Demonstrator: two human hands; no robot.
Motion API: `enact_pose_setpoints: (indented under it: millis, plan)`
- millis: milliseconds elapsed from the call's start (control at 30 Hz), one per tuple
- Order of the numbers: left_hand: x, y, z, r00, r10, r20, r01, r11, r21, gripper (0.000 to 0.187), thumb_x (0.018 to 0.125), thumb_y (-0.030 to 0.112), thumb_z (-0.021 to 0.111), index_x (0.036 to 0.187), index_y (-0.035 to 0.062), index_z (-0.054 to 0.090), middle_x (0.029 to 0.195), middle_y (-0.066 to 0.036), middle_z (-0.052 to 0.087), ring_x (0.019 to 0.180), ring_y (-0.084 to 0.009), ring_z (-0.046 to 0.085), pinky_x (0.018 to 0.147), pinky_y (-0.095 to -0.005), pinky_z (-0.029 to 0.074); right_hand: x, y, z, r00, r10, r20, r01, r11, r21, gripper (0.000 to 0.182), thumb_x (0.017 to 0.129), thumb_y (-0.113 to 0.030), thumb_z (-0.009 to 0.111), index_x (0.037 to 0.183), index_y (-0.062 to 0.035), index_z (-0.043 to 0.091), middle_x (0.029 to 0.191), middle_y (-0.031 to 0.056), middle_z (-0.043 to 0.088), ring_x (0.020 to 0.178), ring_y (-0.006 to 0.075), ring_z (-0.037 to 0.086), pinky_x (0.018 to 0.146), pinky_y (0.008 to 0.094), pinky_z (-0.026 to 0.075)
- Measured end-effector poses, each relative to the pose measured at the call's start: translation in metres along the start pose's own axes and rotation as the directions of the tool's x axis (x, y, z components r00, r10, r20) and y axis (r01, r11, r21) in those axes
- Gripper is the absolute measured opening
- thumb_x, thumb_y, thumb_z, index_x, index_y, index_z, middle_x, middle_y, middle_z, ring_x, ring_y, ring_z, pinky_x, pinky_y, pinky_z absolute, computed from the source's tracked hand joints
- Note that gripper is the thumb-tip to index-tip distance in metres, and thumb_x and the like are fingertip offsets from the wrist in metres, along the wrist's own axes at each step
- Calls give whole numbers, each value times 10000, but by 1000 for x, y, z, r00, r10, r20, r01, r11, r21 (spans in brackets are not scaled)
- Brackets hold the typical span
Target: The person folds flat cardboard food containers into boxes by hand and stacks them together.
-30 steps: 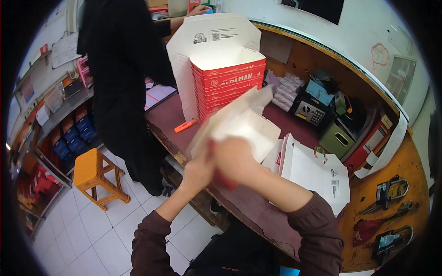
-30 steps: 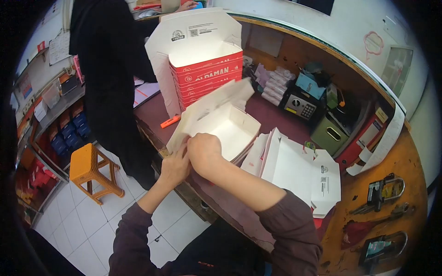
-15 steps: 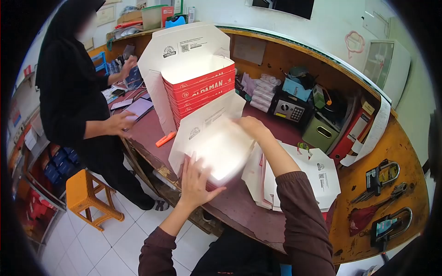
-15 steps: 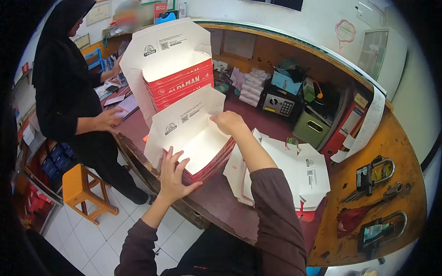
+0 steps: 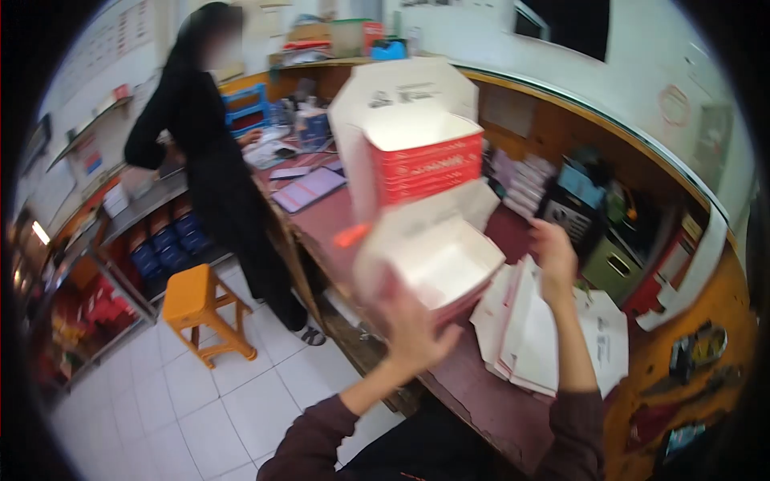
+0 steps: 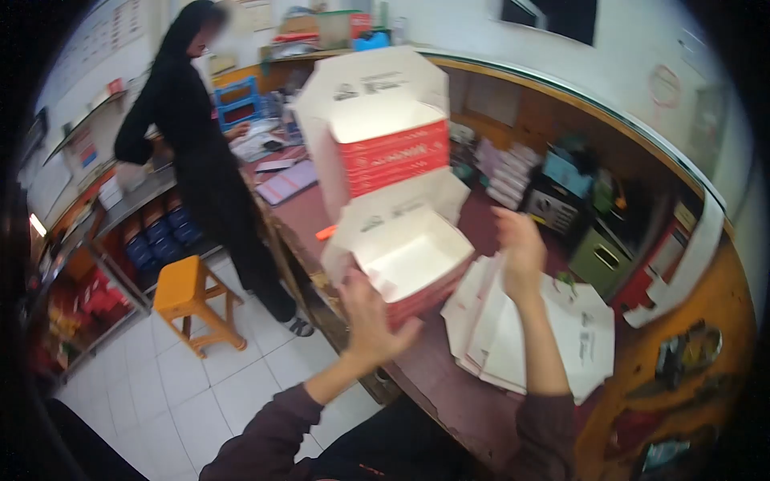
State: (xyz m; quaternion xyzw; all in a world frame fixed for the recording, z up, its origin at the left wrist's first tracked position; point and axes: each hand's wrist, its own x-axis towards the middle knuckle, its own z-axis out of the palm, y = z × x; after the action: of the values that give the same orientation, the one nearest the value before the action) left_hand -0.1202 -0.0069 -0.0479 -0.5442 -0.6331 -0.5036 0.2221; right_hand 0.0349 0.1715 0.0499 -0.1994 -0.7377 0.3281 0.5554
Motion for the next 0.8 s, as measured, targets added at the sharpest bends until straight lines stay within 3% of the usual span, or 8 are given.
enact_pose_setpoints:
  millis: [67,100,233,300,500,600,733,800]
  plan:
    - [13,47,1,878,156,453,7,941,-337,598,633,321,680,1168,133,487,1194,-168,424,1175,-326,363,995,-512,184,-20,-37,-21,999,-12,-40,10,998,-56,497,899,-430,345,1078,-16,553,921,38,539,792,93,480,722,230,391]
    - [6,74,15,878,400,265,-287,880,-378,589,645,299,679,1164,93,490,1159,-162,452,1144,-307,395,995,-482,226,-30,-52,-29,998,-7,-66,1,997,-82,497,908,-425,329,1078,-12,549,915,42,541,776,95,487,727,235,393]
    - [-12,133,95,602,659,452,-440,745,-501,670,623,319,727,1158,12,466,1185,-163,461,1145,-310,415,920,-447,357,-71,-92,-53,995,78,-65,-79,997,-3,476,913,-416,316,1069,-26,539,936,56,539,776,120,509,735,266,409]
    - [-10,147,121,113,530,841,-296,826,-481,658,592,357,736,1115,21,519,1121,-147,512,1042,-303,502,835,-400,424,-92,-114,-61,996,81,-39,-81,997,7,466,909,-418,331,1019,-16,537,922,69,529,780,125,499,737,276,405]
    - [-5,130,142,288,630,721,-198,776,-599,386,653,434,677,810,82,662,843,-153,628,819,-296,604,707,-378,479,-134,-149,-101,985,114,129,-125,989,78,445,900,-402,379,921,19,525,814,73,522,726,131,512,681,267,408]
    - [5,133,141,203,580,789,-98,814,-573,284,696,309,623,770,35,620,816,-167,616,804,-309,603,706,-391,475,-139,-157,-98,975,131,180,-138,990,28,388,874,-338,456,904,41,534,737,73,521,653,143,532,627,253,419]
    - [-2,141,142,279,554,784,-288,827,-482,204,728,251,559,778,67,632,758,-155,629,782,-308,615,672,-392,484,-141,-161,-85,913,180,367,-149,983,-111,324,838,-256,526,900,60,567,736,100,562,639,149,541,627,252,433]
    - [-4,142,137,505,514,693,-241,855,-459,155,728,164,518,758,38,604,770,-159,629,766,-319,615,645,-401,483,-141,-171,-75,877,195,440,-135,977,-164,297,812,-221,558,926,52,579,745,105,582,654,146,553,627,249,438]
